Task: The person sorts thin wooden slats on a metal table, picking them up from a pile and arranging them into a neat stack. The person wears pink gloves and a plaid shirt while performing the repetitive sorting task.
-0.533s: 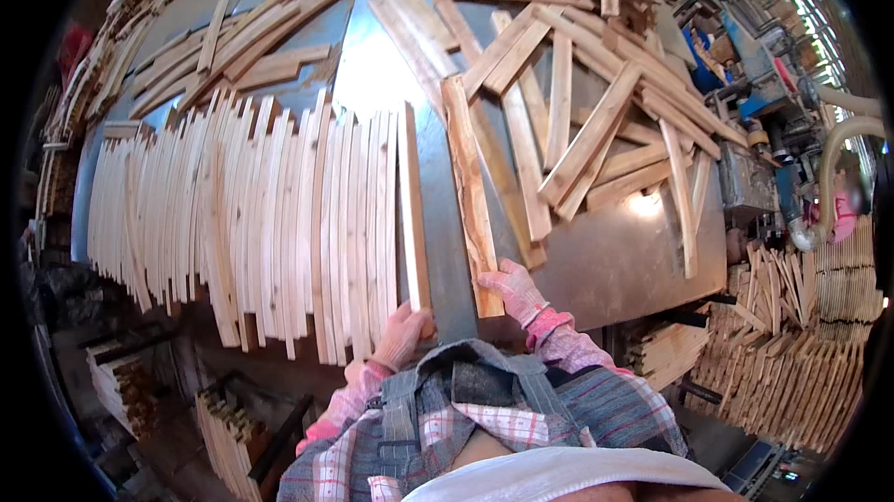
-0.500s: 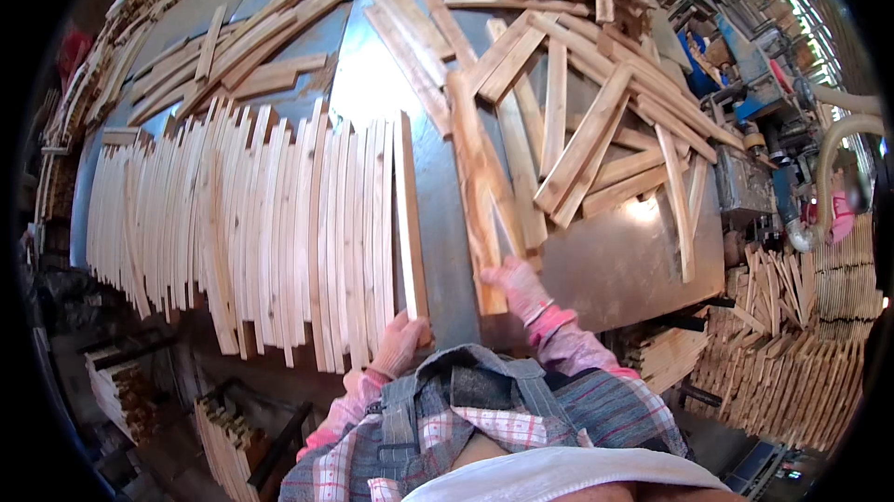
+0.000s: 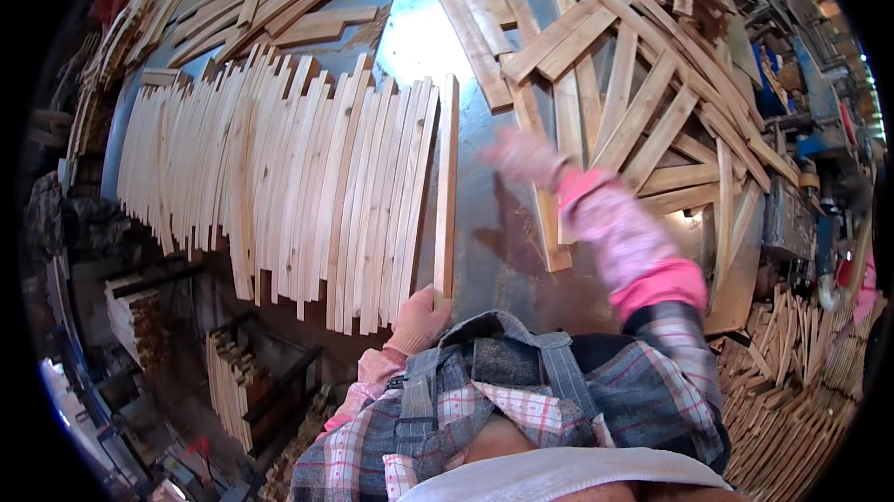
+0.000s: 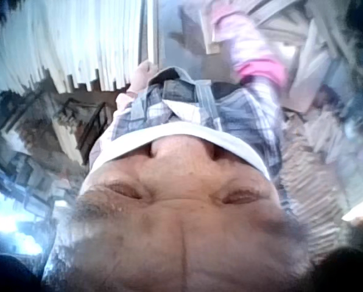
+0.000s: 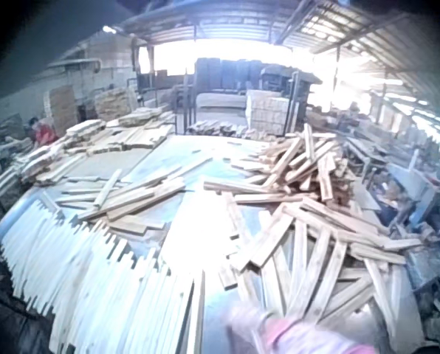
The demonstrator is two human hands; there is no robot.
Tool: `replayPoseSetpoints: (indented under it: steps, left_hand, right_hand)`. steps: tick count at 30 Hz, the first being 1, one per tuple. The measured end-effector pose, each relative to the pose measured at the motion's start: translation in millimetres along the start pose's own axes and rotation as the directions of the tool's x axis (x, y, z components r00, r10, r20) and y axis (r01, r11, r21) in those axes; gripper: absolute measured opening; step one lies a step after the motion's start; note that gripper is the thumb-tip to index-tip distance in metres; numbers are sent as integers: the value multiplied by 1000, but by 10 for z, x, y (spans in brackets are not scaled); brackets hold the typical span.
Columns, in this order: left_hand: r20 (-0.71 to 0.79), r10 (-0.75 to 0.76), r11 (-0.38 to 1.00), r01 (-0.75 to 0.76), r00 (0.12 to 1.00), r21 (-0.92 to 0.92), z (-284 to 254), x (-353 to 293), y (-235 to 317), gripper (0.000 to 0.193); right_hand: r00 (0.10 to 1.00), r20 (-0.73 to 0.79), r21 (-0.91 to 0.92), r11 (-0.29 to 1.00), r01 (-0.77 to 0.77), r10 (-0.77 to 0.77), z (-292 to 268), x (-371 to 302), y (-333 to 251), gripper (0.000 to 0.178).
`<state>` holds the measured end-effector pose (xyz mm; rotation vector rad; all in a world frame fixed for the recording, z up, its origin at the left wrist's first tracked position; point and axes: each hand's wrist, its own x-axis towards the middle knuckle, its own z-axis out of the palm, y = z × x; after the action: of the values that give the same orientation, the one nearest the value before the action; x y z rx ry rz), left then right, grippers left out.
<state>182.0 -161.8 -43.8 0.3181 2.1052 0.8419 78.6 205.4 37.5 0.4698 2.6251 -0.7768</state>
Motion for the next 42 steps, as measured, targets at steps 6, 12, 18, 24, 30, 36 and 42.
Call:
replayPoseSetpoints:
  steps: [6, 12, 18, 24, 30, 36, 42]
  left_hand:
    - [-247, 174, 920, -68, 953, 387, -626, 181, 879, 44]
    - [-301, 481, 708, -162, 823, 688, -764, 1158, 959, 78]
    - [-270, 470, 679, -149, 840, 719, -641, 1368, 1037, 83]
    - [-250, 451, 708, -172, 857, 685, -735, 1347, 1022, 81]
    - [-303, 451, 710, -132, 839, 691, -729, 1293, 995, 77]
    - [-279, 490, 715, -197, 826, 671, -706, 1379, 1026, 77]
    - [-328, 562, 707, -236, 759, 667, -732, 1325, 1074, 72]
  right_hand:
    - [995, 62, 522, 848, -95, 74, 1576, 94, -515, 74]
    - [976, -79, -51, 977, -206, 202, 673, -15, -199, 55]
    - [804, -322, -131, 818, -561, 500, 577, 105, 516, 80]
    - [947, -164, 409, 892, -191, 278, 594, -203, 927, 82]
    - [977, -185, 560, 829, 14, 109, -93, 250, 109, 62]
    - [811, -331, 83, 871, -485, 483, -261, 1866, -147, 75]
    - [737, -360, 34, 797, -603, 572, 168, 2522, 316, 80]
